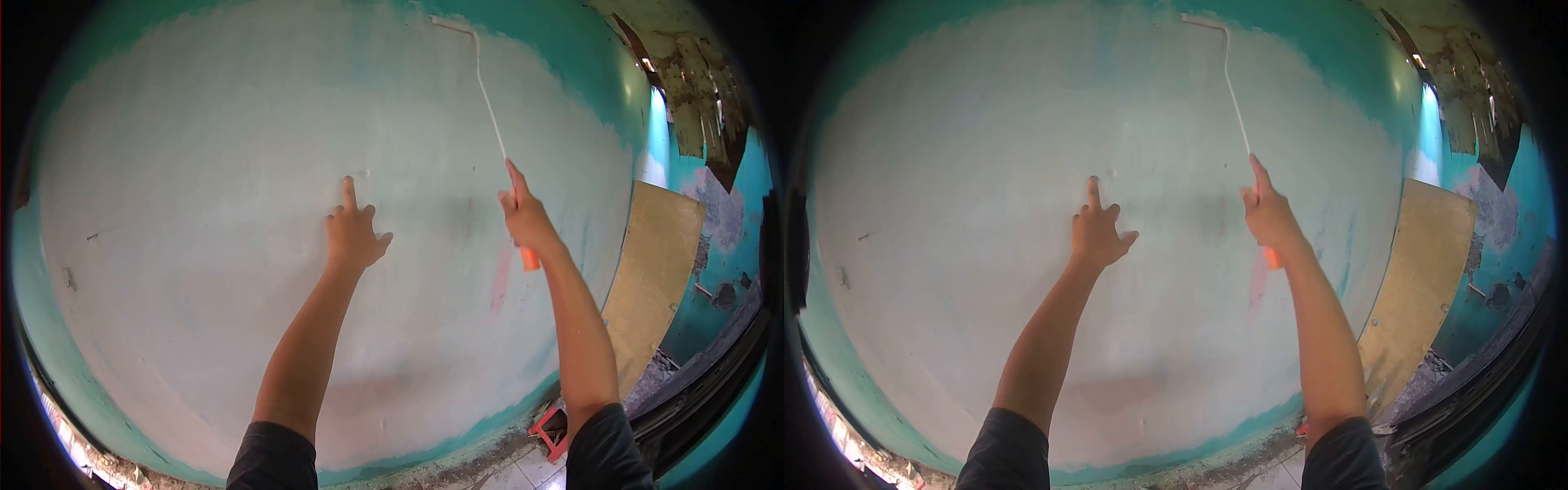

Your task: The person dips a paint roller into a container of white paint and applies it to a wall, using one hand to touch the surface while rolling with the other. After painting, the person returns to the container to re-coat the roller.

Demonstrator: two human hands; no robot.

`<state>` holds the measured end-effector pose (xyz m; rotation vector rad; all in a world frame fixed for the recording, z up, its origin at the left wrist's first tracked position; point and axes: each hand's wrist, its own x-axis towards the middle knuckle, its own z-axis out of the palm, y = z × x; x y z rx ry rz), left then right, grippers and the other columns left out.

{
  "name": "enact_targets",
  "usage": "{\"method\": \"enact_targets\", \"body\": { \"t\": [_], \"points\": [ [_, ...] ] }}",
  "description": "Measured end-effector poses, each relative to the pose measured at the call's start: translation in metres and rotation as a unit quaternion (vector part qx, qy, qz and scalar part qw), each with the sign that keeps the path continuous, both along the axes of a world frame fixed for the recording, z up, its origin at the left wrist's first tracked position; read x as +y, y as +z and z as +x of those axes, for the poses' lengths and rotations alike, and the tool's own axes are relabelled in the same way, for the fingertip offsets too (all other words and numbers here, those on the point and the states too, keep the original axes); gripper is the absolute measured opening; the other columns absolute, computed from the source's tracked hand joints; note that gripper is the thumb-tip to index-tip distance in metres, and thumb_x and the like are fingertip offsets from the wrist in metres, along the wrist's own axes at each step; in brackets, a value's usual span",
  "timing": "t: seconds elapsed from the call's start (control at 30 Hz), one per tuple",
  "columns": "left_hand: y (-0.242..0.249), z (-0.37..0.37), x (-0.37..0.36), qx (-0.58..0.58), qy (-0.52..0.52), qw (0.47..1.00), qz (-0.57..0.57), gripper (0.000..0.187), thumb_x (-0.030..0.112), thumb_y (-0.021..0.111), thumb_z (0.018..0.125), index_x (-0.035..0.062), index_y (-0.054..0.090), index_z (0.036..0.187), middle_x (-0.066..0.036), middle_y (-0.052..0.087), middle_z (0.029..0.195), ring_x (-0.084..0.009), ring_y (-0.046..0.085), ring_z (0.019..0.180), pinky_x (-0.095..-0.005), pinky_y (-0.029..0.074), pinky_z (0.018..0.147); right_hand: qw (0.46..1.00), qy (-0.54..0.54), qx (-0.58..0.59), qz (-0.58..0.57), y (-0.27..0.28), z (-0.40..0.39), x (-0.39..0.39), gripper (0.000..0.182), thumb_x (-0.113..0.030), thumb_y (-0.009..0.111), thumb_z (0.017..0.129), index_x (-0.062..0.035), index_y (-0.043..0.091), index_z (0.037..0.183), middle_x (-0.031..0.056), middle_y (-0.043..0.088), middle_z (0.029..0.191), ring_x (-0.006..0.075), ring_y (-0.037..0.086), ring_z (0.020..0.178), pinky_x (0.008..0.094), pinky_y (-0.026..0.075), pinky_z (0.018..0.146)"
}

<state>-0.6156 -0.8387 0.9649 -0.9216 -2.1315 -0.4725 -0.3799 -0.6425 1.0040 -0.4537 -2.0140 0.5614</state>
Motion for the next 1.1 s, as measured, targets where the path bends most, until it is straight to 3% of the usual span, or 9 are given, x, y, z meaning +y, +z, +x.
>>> {"method": "enact_targets", "body": {
  "t": [0.17, 0.23, 0.33, 0.43, 0.53, 0.67, 0.73, 0.9, 1.1],
  "points": [
    [0.0, -0.002, -0.001, 0.002, 0.018, 1.0, -0.009, 0.047, 0.046, 0.081, 0.082, 0.0102, 0.073, 0.111, -0.016, 0.014, 0.169, -0.0238, 0.063, 0.097, -0.038, 0.051, 0.086, 0.999, 0.017, -0.026, -0.043, -0.018, -0.003, 0.007, 0.065, -0.022, 0.05, 0.107, -0.0332, 0.019, 0.164, 0.0129, 0.062, 0.087, 0.0245, 0.059, 0.061, 0.0398, 0.057, 0.06],
    [0.001, 0.0, -0.003, -0.006, 0.012, 1.0, -0.013, 0.047, 0.046, 0.081, 0.081, 0.0103, 0.073, 0.111, -0.016, 0.014, 0.169, -0.0234, 0.062, 0.097, -0.0379, 0.051, 0.086, 0.998, -0.006, 0.011, 0.065, -0.077, -0.012, 0.033, 0.066, -0.022, 0.05, 0.107, -0.0324, 0.019, 0.164, 0.0158, 0.064, 0.086, 0.0278, 0.062, 0.064, 0.0424, 0.057, 0.067],
    [-0.001, -0.001, -0.001, -0.001, 0.013, 1.0, -0.006, 0.046, 0.046, 0.08, 0.082, 0.0109, 0.073, 0.112, -0.015, 0.014, 0.169, -0.023, 0.062, 0.096, -0.0381, 0.051, 0.087, 0.998, -0.013, -0.052, -0.046, -0.145, 0.011, -0.011, 0.067, -0.02, 0.051, 0.106, -0.0295, 0.019, 0.164, 0.0237, 0.067, 0.079, 0.0378, 0.07, 0.074, 0.0452, 0.055, 0.074],
    [-0.001, 0.0, 0.001, -0.006, 0.007, 1.0, 0.001, 0.047, 0.046, 0.08, 0.083, 0.0111, 0.072, 0.114, -0.015, 0.014, 0.168, -0.0226, 0.062, 0.096, -0.0381, 0.051, 0.087, 0.998, 0.039, 0.015, 0.055, -0.239, 0.013, -0.007, 0.069, -0.008, 0.052, 0.102, -0.015, 0.022, 0.164, 0.0207, 0.063, 0.077, 0.0362, 0.069, 0.074, 0.0377, 0.054, 0.077],
    [-0.003, -0.001, 0.002, -0.002, 0.003, 1.0, 0.012, 0.048, 0.046, 0.08, 0.083, 0.0113, 0.071, 0.115, -0.015, 0.013, 0.169, -0.0224, 0.062, 0.095, -0.038, 0.05, 0.086, 0.999, 0.045, -0.019, -0.021, -0.23, 0.026, -0.023, 0.069, -0.01, 0.055, 0.101, -0.0126, 0.024, 0.163, 0.0223, 0.068, 0.085, 0.0425, 0.07, 0.081, 0.0445, 0.055, 0.079],
    [-0.005, -0.007, 0.002, -0.004, -0.018, 0.999, 0.03, 0.047, 0.045, 0.08, 0.082, 0.0107, 0.072, 0.113, -0.015, 0.014, 0.168, -0.0226, 0.061, 0.094, -0.0382, 0.049, 0.084, 0.995, -0.01, -0.051, -0.081, -0.142, 0.027, -0.033, 0.067, -0.015, 0.054, 0.104, -0.0262, 0.024, 0.163, 0.0207, 0.07, 0.093, 0.0397, 0.071, 0.085, 0.0422, 0.055, 0.083],
    [-0.005, -0.007, 0.0, 0.001, -0.018, 0.999, 0.027, 0.046, 0.045, 0.081, 0.082, 0.0104, 0.073, 0.111, -0.014, 0.016, 0.168, -0.0232, 0.061, 0.093, -0.0385, 0.049, 0.083, 1.0, -0.002, -0.017, -0.018, -0.109, 0.012, 0.002, 0.065, -0.019, 0.05, 0.106, -0.0309, 0.023, 0.164, 0.0111, 0.061, 0.079, 0.0235, 0.059, 0.062, 0.0377, 0.056, 0.062],
    [-0.009, -0.014, 0.001, 0.027, -0.01, 0.999, 0.032, 0.048, 0.046, 0.081, 0.081, 0.0102, 0.073, 0.112, -0.014, 0.018, 0.168, -0.023, 0.061, 0.091, -0.0383, 0.049, 0.082, 0.998, -0.008, -0.039, -0.052, 0.001, 0.005, -0.011, 0.064, -0.023, 0.047, 0.107, -0.0352, 0.019, 0.163, 0.008, 0.057, 0.078, 0.0198, 0.054, 0.055, 0.0381, 0.054, 0.052],
    [-0.004, -0.007, -0.001, 0.006, -0.006, 1.0, 0.017, 0.049, 0.049, 0.08, 0.082, 0.0108, 0.073, 0.112, -0.013, 0.018, 0.167, -0.0225, 0.06, 0.091, -0.0381, 0.049, 0.083, 1.0, -0.007, -0.012, 0.022, -0.059, -0.016, 0.013, 0.066, -0.023, 0.048, 0.107, -0.0363, 0.016, 0.164, 0.0099, 0.06, 0.078, 0.0214, 0.056, 0.054, 0.0388, 0.054, 0.052]
  ]
}}
